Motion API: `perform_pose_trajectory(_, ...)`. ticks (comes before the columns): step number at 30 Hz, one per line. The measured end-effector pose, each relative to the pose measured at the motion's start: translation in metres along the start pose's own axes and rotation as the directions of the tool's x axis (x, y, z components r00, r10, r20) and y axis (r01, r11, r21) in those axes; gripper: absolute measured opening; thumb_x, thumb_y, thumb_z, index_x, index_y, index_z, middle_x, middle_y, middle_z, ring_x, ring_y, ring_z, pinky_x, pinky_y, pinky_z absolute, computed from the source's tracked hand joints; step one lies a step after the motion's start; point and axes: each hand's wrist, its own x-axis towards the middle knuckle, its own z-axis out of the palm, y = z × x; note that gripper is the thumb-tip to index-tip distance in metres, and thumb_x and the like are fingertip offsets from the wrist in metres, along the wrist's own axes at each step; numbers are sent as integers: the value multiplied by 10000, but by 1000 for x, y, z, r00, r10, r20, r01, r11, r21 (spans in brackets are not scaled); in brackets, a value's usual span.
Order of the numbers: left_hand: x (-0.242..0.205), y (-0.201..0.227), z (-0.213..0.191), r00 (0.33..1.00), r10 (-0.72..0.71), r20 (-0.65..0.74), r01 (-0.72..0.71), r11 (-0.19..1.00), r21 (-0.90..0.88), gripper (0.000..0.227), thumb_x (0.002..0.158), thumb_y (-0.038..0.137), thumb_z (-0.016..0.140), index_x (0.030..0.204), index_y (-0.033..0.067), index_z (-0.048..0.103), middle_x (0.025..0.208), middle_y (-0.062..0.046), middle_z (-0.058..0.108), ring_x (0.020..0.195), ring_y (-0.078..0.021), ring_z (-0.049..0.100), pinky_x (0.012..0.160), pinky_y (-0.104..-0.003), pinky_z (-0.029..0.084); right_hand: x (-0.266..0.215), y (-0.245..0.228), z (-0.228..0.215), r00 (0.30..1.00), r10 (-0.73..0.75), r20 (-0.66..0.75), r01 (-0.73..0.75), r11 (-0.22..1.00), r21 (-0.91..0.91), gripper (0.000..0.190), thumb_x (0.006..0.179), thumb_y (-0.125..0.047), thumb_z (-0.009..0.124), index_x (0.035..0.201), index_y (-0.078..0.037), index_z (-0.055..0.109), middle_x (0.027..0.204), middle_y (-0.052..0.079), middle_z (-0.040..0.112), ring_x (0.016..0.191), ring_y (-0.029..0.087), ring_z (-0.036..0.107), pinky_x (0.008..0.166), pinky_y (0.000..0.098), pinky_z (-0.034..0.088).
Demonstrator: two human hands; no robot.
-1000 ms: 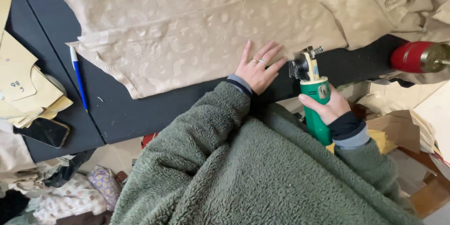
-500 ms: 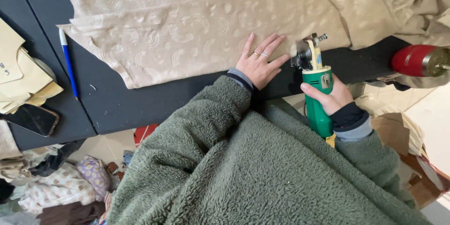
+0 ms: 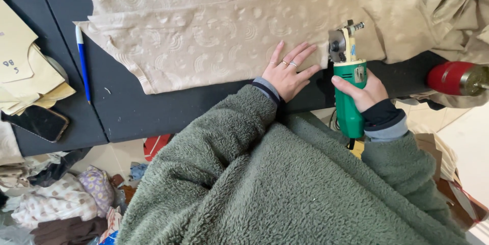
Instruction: The person is cutting fabric according to paper patterns using an electric rotary cutter.
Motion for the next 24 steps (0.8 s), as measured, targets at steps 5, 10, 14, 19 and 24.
perform_pose_trajectory(5,-2,-1,2,1000,4,-13,-4,1000,-1,555,868,331,784,1389,274,600,1652,-70,334,1550,-247,304,1272,-645,137,11,-13,0,999,28,18,-29,998,61,408,902,-331,777,1190,-62,669,952,49,721,808,142,690,728,305,551)
perform_pose_trajectory(10,-2,-2,1,1000,6,-25,-6,1000,0,565,871,330,783,1401,274,596,1654,-74,335,1552,-246,307,1275,-641,139,23,-29,-2,995,84,53,-90,987,132,373,900,-314,761,1156,-59,668,867,53,701,707,173,684,639,333,555)
perform_pose_trajectory(14,0,-1,0,1000,1,-12,-1,1000,-14,564,862,333,783,1394,281,602,1649,-70,339,1550,-244,306,1272,-640,136,36,-33,-4,998,-7,57,2,997,78,331,934,-318,759,1133,-64,686,890,42,715,746,155,687,672,315,547)
perform_pose_trajectory(19,2,2,-3,1000,-18,4,18,1000,-18,546,845,332,785,1364,285,624,1646,-66,342,1547,-241,306,1269,-636,146,48,-46,-6,997,1,77,-8,996,92,330,949,-332,759,1120,-59,690,901,53,708,747,150,677,674,316,540)
perform_pose_trajectory(24,24,4,-22,973,-108,204,114,993,-19,435,805,369,771,1228,320,683,1562,-18,459,1448,-214,410,1207,-612,230,62,-60,-7,998,-22,55,17,994,105,373,930,-335,760,1183,-73,678,948,42,721,804,139,684,722,305,549)
